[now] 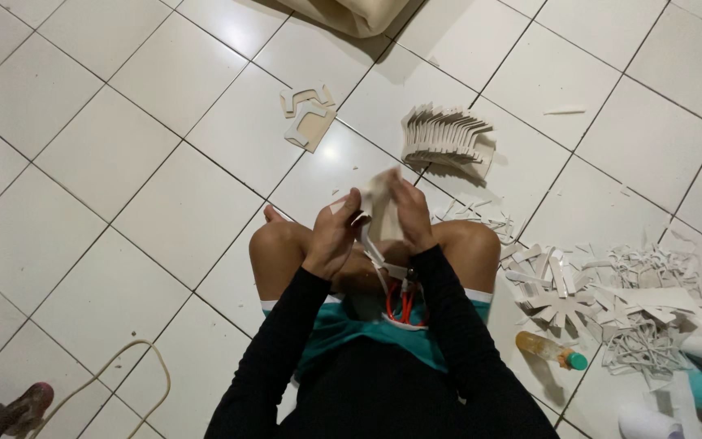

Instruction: The person sits on the floor sorting and trimming white foam shoe components with scissors, gathers a stack of cut pieces, then moves to a treadle sewing machine and stitches the foam pieces together, feeding each piece under the needle and setting finished pieces aside.

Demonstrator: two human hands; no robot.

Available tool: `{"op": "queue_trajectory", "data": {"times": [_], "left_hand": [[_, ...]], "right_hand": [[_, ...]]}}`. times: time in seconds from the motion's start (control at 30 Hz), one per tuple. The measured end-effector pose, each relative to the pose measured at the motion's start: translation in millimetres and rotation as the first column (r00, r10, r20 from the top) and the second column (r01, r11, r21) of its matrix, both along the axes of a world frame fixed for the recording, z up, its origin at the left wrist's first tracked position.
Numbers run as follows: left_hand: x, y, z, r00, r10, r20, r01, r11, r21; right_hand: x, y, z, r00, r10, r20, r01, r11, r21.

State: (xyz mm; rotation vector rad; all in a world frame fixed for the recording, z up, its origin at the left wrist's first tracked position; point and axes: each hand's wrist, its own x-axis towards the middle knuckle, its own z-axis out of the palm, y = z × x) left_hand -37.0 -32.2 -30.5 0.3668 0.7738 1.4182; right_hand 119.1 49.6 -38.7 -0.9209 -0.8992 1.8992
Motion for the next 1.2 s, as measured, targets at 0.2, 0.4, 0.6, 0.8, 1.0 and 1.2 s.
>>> {"op": "queue_trajectory", "data": {"times": [0.2,0.4,0.6,0.8,1.0,1.2], "left_hand": [[2,9,-17,0.955,0.264,0.133,-0.271,0.962,0.033],[20,-21,-5,0.903,0.134,-0.408,-0.132,0.991,0.032],[22,-28,64,-0.118,0.663,-0.739,-0.043,0.741,0.671],[5,1,90,0.245,0.139,-0.960,0.087,0.983,0.165],[-1,7,67,0.702,-0.123,-0.701,0.105,0.992,-0.068],[4,-1,36,0.714,-0.148,-0.684,0.122,0.989,-0.086]], "right_hand": [[13,-13,-13,0.925,0.073,-0.373,-0.183,0.946,-0.267],[23,-6,-19,0.981,-0.155,-0.118,0.166,0.982,0.093],[26,-28,12,0.931,-0.297,0.210,0.188,0.887,0.421],[29,-41,22,0.994,-0.070,0.085,0.044,0.960,0.277],[36,-44,-10,0.939,0.090,-0.332,-0.110,0.993,-0.042],[31,-57,-31,0.866,0.057,-0.496,-0.158,0.974,-0.165]]}}
